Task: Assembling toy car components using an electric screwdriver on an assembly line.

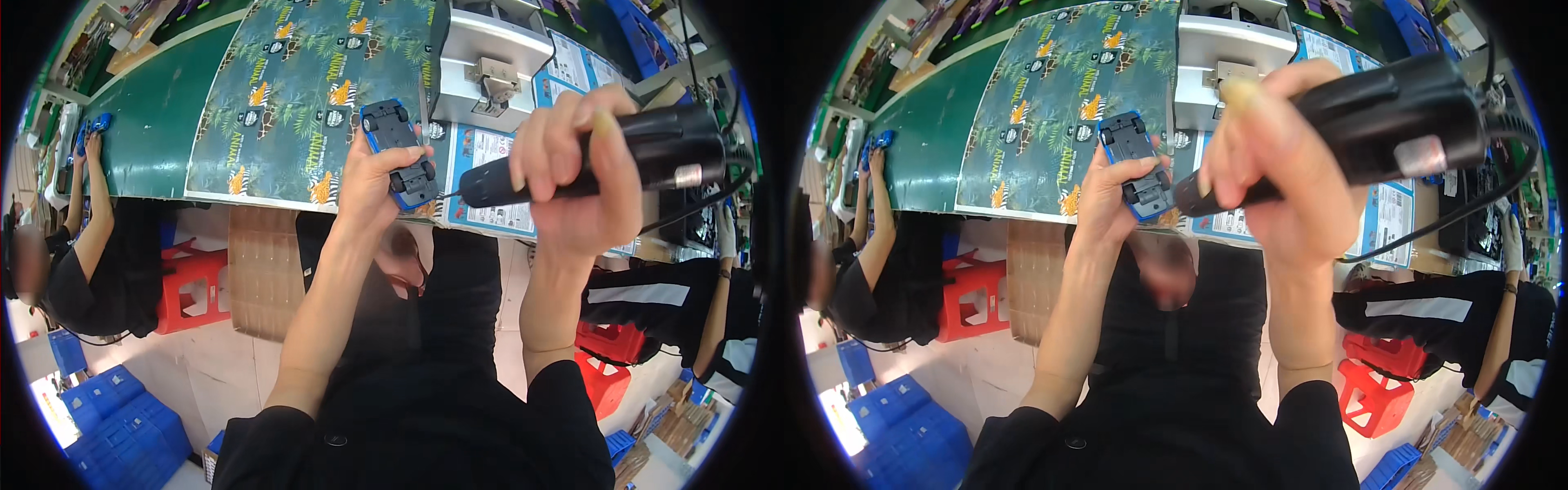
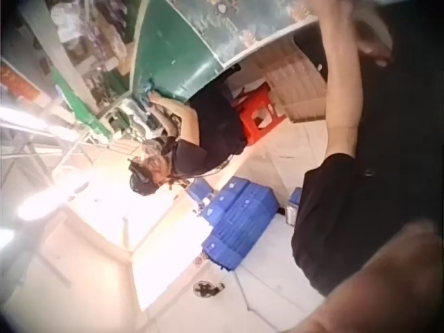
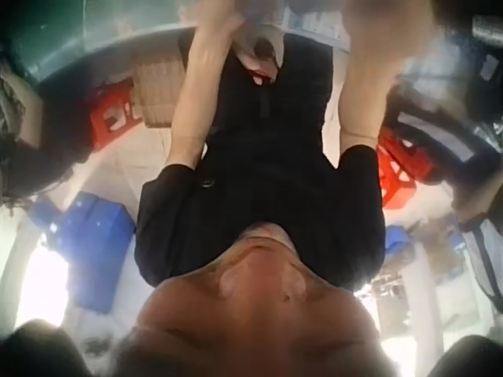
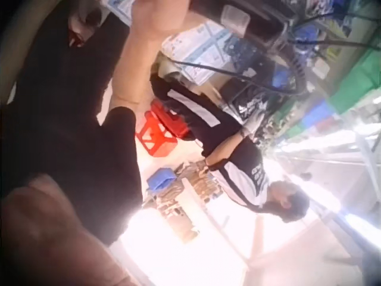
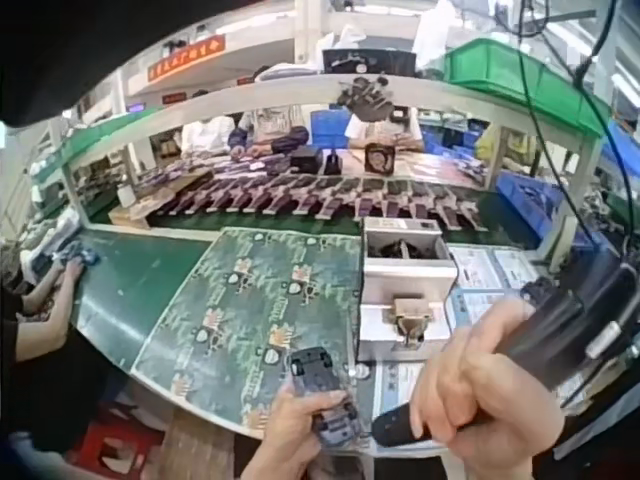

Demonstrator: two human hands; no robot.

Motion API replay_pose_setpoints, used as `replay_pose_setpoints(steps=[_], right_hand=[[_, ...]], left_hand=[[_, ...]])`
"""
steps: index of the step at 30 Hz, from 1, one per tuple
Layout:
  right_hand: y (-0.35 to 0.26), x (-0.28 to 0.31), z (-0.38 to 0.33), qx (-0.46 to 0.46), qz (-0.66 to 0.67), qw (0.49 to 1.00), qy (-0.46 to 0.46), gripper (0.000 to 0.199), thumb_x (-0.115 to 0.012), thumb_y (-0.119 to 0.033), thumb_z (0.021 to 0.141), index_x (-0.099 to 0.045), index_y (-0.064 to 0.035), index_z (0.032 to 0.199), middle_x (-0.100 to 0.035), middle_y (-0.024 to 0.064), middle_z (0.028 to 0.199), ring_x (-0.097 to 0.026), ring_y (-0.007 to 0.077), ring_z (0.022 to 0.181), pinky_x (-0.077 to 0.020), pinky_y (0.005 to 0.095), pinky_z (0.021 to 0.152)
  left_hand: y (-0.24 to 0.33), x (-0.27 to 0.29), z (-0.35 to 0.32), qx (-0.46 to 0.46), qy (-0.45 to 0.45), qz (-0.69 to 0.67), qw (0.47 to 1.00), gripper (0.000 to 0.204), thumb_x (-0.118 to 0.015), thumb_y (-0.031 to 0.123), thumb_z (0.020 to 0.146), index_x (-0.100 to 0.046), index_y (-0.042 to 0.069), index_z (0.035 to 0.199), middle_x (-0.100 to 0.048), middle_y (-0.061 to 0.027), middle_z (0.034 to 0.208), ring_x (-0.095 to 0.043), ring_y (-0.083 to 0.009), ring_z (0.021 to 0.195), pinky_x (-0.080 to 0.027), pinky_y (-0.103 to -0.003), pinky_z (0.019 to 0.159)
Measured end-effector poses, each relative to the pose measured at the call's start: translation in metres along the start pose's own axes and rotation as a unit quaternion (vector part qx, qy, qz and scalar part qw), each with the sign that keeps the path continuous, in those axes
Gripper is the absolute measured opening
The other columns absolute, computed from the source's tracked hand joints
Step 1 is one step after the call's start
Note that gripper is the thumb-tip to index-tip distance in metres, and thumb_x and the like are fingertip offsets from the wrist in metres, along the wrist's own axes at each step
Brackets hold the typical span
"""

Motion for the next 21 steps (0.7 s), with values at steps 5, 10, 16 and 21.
replay_pose_setpoints(steps=[5, 10, 16, 21], right_hand=[[0.019, -0.004, -0.009, -0.015, -0.008, 1.000, 0.019, 0.010, -0.049, -0.013, 0.095, -0.050, -0.0031, 0.095, -0.046, 0.0039, 0.062, -0.043, 0.0140, 0.045, -0.0421, 0.0309, 0.048], [0.035, -0.009, -0.010, -0.041, -0.073, 0.996, 0.026, 0.006, -0.052, -0.008, 0.093, -0.048, -0.0033, 0.092, -0.047, 0.0044, 0.062, -0.045, 0.0139, 0.045, -0.0432, 0.0309, 0.048], [0.053, -0.031, -0.012, -0.075, -0.027, 0.996, -0.034, 0.020, -0.065, 0.004, 0.082, -0.047, -0.0035, 0.082, -0.049, 0.0063, 0.059, -0.046, 0.0115, 0.044, -0.0422, 0.0265, 0.044], [0.048, -0.030, -0.007, -0.023, -0.028, 0.999, -0.034, 0.026, -0.074, 0.005, 0.074, -0.050, -0.0057, 0.078, -0.056, 0.0047, 0.063, -0.052, 0.0090, 0.051, -0.0431, 0.0220, 0.050]], left_hand=[[0.005, 0.001, -0.002, -0.008, 0.004, -0.008, 1.000, 0.052, -0.064, -0.011, 0.074, -0.047, 0.004, 0.121, -0.061, -0.0128, 0.107, -0.069, -0.0271, 0.088, -0.059, -0.040, 0.071], [0.000, 0.007, 0.001, -0.002, -0.003, -0.020, 1.000, 0.048, -0.064, -0.010, 0.075, -0.050, 0.002, 0.119, -0.062, -0.0131, 0.105, -0.069, -0.0262, 0.086, -0.059, -0.040, 0.071], [-0.010, 0.002, -0.001, 0.094, -0.002, -0.070, 0.993, 0.023, -0.062, -0.001, 0.085, -0.058, -0.001, 0.107, -0.066, -0.0126, 0.097, -0.068, -0.0244, 0.085, -0.058, -0.040, 0.079], [-0.019, 0.004, 0.002, 0.150, -0.024, -0.104, 0.983, 0.027, -0.060, 0.007, 0.090, -0.061, -0.002, 0.116, -0.067, -0.0132, 0.107, -0.068, -0.0263, 0.090, -0.057, -0.041, 0.082]])
Point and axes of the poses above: each hand's wrist, its own z-axis towards the middle knuckle, its own x-axis out of the back of the hand, y = z × x, the point moved 10 cm from there along z, towards the middle knuckle
